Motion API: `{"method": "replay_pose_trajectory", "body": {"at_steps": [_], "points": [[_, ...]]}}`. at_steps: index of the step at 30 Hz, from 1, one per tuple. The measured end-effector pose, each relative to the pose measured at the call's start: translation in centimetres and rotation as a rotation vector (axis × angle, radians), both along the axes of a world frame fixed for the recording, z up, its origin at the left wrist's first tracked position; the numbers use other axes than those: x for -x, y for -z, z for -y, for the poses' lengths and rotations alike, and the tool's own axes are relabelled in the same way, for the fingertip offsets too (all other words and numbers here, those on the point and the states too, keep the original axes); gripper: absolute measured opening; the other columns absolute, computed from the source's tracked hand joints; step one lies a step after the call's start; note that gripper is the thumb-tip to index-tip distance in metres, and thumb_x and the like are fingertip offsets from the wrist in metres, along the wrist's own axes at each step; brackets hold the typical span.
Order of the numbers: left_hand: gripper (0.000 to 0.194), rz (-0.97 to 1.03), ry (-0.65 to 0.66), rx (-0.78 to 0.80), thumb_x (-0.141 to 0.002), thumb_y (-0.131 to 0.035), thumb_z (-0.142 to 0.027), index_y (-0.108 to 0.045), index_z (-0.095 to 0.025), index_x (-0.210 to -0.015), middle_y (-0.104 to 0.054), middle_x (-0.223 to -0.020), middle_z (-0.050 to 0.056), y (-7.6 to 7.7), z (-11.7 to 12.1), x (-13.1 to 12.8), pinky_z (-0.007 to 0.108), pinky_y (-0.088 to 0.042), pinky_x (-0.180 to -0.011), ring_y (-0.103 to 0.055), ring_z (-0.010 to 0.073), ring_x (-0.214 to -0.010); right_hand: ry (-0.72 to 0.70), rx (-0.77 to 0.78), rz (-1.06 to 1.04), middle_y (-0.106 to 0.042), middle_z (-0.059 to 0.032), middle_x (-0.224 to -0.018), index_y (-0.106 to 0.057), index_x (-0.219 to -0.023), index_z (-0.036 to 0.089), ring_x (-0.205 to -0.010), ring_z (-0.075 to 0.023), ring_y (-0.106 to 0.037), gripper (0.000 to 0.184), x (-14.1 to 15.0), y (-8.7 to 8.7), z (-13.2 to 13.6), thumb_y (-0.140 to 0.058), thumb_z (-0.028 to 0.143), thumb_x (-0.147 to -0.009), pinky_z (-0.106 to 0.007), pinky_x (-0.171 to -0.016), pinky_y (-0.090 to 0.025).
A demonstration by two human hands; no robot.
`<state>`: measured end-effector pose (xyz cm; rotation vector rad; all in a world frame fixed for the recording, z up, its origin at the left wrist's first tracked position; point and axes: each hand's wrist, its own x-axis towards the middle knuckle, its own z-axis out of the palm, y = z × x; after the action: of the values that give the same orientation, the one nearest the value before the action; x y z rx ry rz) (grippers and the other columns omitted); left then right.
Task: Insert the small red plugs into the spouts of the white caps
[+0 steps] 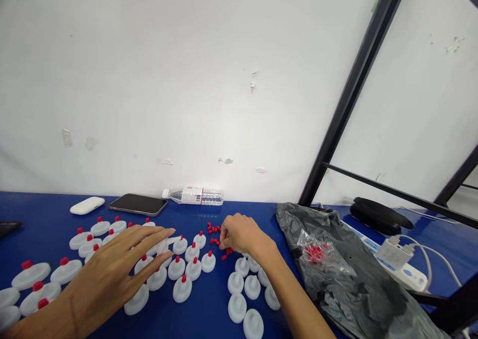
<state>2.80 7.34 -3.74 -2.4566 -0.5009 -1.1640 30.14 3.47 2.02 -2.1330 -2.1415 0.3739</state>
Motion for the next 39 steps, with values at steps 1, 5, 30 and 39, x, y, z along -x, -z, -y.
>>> {"method": "replay_pose_trajectory", "body": {"at_steps": [1,5,30,39], "points": [[0.030,0.001,0.002,0.000,-0.114,-0.039,-0.031,-0.057,-0.016,-0.132,-0.074,-0.118,0.008,0.0,-0.1,0.0,0.044,-0.052,-0.095,-0.069,0.0271,-0.107,-0.008,0.000,-0.010,-0.077,0.0030,-0.070,-0.077,-0.071,0.025,-0.065,-0.0161,-0.070,0.014,0.0,0.0,0.0,-0.084,0.013,-0.077,-0.025,-0.057,-0.038],[0.028,0.003,-0.003,-0.015,-0.113,-0.041,-0.031,-0.057,-0.017,-0.132,-0.074,-0.116,0.008,-0.1,-0.1,0.0,0.045,-0.053,-0.094,-0.070,0.0265,-0.104,-0.044,-0.053,-0.092,-0.077,0.0014,-0.072,-0.075,-0.072,0.021,-0.060,-0.0151,-0.068,0.015,-0.5,-0.4,0.3,-0.080,0.009,-0.079,-0.026,-0.058,-0.041],[0.032,-0.016,0.006,-0.233,-0.109,-0.036,-0.004,-0.064,-0.017,-0.116,-0.070,-0.123,0.009,-0.3,0.3,0.3,0.039,-0.050,-0.096,-0.067,0.0237,-0.111,-0.243,-0.001,-1.026,-0.078,-0.0019,-0.071,-0.078,-0.084,0.017,-0.068,-0.0149,-0.073,0.032,4.0,-0.8,0.7,-0.091,0.045,-0.074,-0.019,-0.052,-0.044],[0.030,0.064,-0.044,-0.110,-0.115,-0.036,-0.026,-0.061,-0.012,-0.125,-0.074,-0.113,0.007,-0.8,0.6,0.2,0.035,-0.050,-0.094,-0.069,0.0221,-0.105,-0.235,-0.057,-1.054,-0.079,-0.0036,-0.072,-0.079,-0.086,0.017,-0.066,-0.0135,-0.071,0.028,4.0,-0.4,0.5,-0.091,0.041,-0.076,-0.019,-0.056,-0.047]]}}
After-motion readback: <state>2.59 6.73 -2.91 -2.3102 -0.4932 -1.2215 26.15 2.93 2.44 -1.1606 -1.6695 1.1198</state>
